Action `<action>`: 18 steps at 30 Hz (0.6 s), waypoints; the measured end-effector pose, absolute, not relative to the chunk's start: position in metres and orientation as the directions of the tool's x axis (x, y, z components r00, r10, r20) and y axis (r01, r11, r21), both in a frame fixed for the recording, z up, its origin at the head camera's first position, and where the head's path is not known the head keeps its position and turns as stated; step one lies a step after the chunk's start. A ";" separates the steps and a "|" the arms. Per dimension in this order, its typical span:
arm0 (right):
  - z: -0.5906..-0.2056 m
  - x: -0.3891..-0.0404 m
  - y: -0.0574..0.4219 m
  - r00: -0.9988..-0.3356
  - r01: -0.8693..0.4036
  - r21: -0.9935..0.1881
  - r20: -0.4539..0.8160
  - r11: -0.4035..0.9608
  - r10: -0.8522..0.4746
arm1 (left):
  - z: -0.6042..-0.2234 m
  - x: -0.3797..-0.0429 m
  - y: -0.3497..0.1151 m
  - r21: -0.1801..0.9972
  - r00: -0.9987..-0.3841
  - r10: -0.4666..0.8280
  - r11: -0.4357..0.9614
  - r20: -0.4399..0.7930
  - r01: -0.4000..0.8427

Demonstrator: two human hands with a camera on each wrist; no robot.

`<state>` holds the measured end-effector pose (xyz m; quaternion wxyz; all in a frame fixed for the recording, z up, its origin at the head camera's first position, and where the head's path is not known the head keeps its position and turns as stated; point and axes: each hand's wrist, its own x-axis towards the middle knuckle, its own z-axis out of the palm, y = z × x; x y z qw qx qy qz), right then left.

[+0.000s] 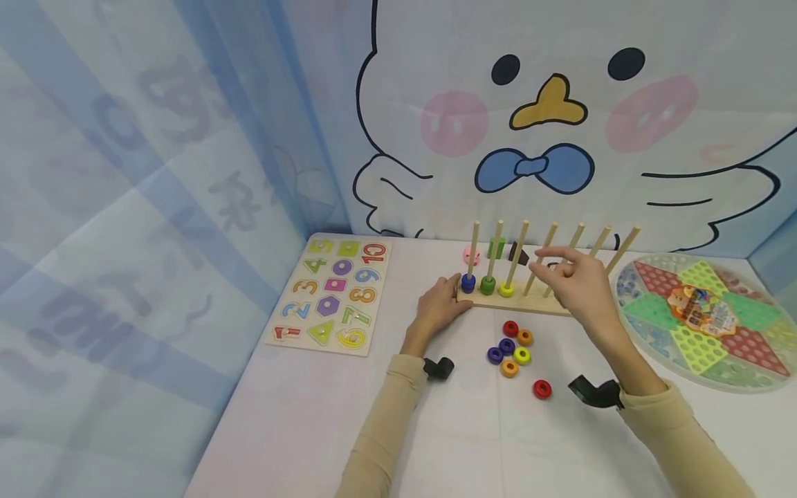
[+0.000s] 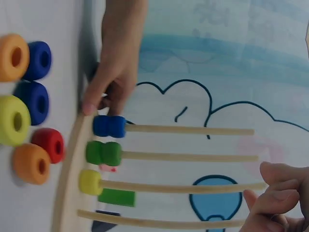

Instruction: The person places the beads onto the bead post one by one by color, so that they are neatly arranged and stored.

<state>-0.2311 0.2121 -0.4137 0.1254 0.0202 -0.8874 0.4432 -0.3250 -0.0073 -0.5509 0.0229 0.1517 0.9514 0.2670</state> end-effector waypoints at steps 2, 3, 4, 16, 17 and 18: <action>-0.432 -0.223 0.215 -0.982 -0.105 -0.798 0.178 0.594 0.065 | -0.551 -0.325 -0.007 0.517 -0.952 0.303 0.809 0.038 0.278; -0.441 -0.220 0.216 -0.988 -0.079 -0.806 0.141 0.587 0.062 | -0.551 -0.325 -0.007 0.518 -0.952 0.303 0.809 0.037 0.278; -0.450 -0.216 0.217 -0.993 -0.052 -0.811 0.106 0.583 0.058 | -0.551 -0.325 -0.007 0.518 -0.953 0.302 0.810 0.034 0.276; -0.520 -0.187 0.222 -0.982 0.155 -0.773 -0.188 0.615 0.011 | -0.551 -0.326 -0.007 0.504 -0.956 0.294 0.824 0.010 0.259; -0.522 -0.186 0.222 -0.981 0.155 -0.767 -0.193 0.623 0.006 | -0.551 -0.326 -0.006 0.503 -0.955 0.297 0.823 0.014 0.263; -0.524 -0.185 0.222 -0.979 0.167 -0.761 -0.203 0.627 0.015 | -0.551 -0.325 -0.006 0.502 -0.954 0.300 0.822 0.020 0.269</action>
